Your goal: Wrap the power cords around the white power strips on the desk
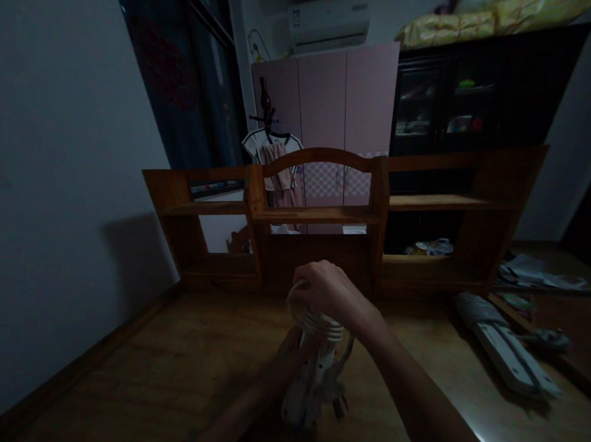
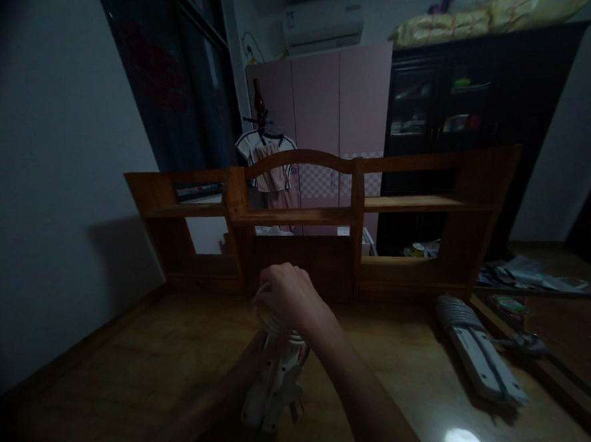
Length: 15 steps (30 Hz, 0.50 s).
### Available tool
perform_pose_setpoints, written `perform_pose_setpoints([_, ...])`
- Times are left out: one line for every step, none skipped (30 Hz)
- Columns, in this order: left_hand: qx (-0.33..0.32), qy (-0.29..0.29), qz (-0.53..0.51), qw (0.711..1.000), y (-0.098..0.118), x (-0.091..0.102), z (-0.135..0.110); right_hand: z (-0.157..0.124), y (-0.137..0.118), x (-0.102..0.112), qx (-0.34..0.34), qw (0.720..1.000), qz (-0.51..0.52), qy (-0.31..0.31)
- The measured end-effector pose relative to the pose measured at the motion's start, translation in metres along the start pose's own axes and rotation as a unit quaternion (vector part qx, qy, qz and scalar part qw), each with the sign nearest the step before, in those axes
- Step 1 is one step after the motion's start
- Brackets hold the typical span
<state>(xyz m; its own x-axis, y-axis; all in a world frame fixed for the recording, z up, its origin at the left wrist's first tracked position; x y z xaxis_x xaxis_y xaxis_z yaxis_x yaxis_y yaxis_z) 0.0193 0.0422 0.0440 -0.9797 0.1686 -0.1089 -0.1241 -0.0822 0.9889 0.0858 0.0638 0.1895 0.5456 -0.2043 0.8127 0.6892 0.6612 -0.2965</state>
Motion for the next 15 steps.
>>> perform_pose_setpoints([-0.013, -0.007, 0.012, 1.0, 0.002, -0.002, 0.001, 0.001, 0.006, 0.0, -0.017, 1.0, -0.009, -0.002])
perform_pose_setpoints([-0.024, -0.016, 0.023, 0.999, 0.003, -0.003, 0.002, 0.001, 0.012, 0.0, -0.033, 0.999, -0.017, -0.006])
perform_pose_setpoints([-0.033, -0.027, 0.029, 0.999, 0.004, -0.005, 0.003, 0.001, 0.018, 0.0, -0.047, 0.999, -0.025, -0.014])
perform_pose_setpoints([-0.036, -0.039, 0.031, 0.998, 0.003, -0.006, 0.003, 0.001, 0.024, -0.001, -0.059, 0.998, -0.03, -0.024])
perform_pose_setpoints([-0.032, -0.048, 0.03, 0.998, 0.001, -0.007, 0.004, 0.001, 0.031, -0.001, -0.071, 0.996, -0.032, -0.037])
perform_pose_setpoints([-0.018, -0.054, 0.029, 0.998, -0.003, -0.007, 0.004, 0.0, 0.037, -0.002, -0.083, 0.995, -0.03, -0.047])
perform_pose_setpoints([0.0, -0.058, 0.026, 0.998, -0.007, -0.007, 0.004, 0.0, 0.043, -0.002, -0.091, 0.994, -0.021, -0.057])
perform_pose_setpoints([0.02, -0.059, 0.023, 0.998, -0.01, -0.007, 0.003, -0.001, 0.048, -0.003, -0.094, 0.993, -0.004, -0.069])
perform_pose_setpoints([0.039, -0.059, 0.02, 0.997, -0.013, -0.008, 0.002, -0.001, 0.051, -0.004, -0.092, 0.992, 0.022, -0.082])
perform_pose_setpoints([0.056, -0.057, 0.018, 0.997, -0.014, -0.007, 0.0, -0.001, 0.053, -0.005, -0.086, 0.99, 0.053, -0.097])
perform_pose_setpoints([0.066, -0.056, 0.015, 0.996, -0.014, -0.007, -0.003, -0.001, 0.054, -0.006, -0.075, 0.987, 0.089, -0.11])
perform_pose_setpoints([0.07, -0.059, 0.014, 0.996, -0.012, -0.007, -0.006, 0.0, 0.054, -0.006, -0.06, 0.982, 0.129, -0.12])
perform_pose_setpoints([0.069, -0.066, 0.012, 0.995, -0.01, -0.008, -0.01, 0.001, 0.052, -0.007, -0.043, 0.976, 0.173, -0.128])
perform_pose_setpoints([0.068, -0.079, 0.009, 0.994, -0.007, -0.01, -0.014, 0.002, 0.049, -0.007, -0.026, 0.967, 0.219, -0.131])
perform_pose_setpoints([0.066, -0.099, 0.003, 0.993, -0.004, -0.012, -0.017, 0.003, 0.047, -0.008, -0.008, 0.955, 0.264, -0.134])
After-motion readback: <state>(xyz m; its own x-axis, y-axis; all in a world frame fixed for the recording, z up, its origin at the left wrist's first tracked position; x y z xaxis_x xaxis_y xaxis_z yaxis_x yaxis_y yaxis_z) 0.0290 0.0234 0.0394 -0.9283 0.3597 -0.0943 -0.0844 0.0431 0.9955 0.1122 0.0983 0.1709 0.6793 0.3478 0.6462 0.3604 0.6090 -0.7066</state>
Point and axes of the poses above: each hand's wrist, its own z-axis towards the middle knuckle, its own x-axis out of the back of the hand, y = z × x, the point moved 7 cm from there along z, towards the middle knuckle, and after that the axes turned 5 degrees about y, right-handed, at the moved point
